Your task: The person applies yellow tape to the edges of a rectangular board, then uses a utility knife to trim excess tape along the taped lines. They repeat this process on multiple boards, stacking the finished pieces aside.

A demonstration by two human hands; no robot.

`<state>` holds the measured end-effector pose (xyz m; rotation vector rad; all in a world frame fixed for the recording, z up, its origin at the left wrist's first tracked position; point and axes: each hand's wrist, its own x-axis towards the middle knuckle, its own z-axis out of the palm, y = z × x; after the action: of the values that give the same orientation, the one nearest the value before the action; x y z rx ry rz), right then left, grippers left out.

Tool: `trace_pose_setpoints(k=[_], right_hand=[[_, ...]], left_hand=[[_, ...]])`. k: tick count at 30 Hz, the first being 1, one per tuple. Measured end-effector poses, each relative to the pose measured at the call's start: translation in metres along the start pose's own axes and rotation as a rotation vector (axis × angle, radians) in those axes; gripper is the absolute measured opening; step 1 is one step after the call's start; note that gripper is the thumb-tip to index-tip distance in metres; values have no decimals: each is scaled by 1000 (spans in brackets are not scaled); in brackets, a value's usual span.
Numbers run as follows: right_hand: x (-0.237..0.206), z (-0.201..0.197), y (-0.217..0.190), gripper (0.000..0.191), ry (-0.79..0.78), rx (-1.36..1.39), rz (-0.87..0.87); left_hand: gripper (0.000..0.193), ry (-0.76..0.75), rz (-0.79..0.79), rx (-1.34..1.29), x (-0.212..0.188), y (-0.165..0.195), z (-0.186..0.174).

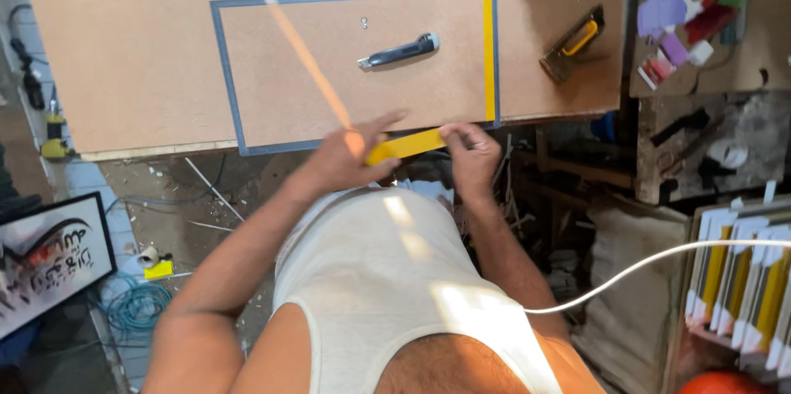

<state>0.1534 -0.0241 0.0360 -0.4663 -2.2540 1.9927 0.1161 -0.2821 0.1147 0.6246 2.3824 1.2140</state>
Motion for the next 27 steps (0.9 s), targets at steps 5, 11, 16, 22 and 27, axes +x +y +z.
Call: trace_pose_setpoints(k=[5,11,16,22,27], right_hand=[[25,-64,23,1,300,-146,-55],[25,-66,48,4,240,-214,-137],[41,-55,38,7,252,-476,-242],[47,-47,33,12,300,-474,-76],[47,-45,35,13,313,-487,-109]], left_hand=[[45,-282,-681,-37,-77,-107,-83],[30,-249,-396,143,-124,-202,-100],[30,-275,-682,-53,-120,-205,-102],[37,-217,-745,-101,-109,-185,-111],[35,-202,-720,-48,-110,-193,-110]])
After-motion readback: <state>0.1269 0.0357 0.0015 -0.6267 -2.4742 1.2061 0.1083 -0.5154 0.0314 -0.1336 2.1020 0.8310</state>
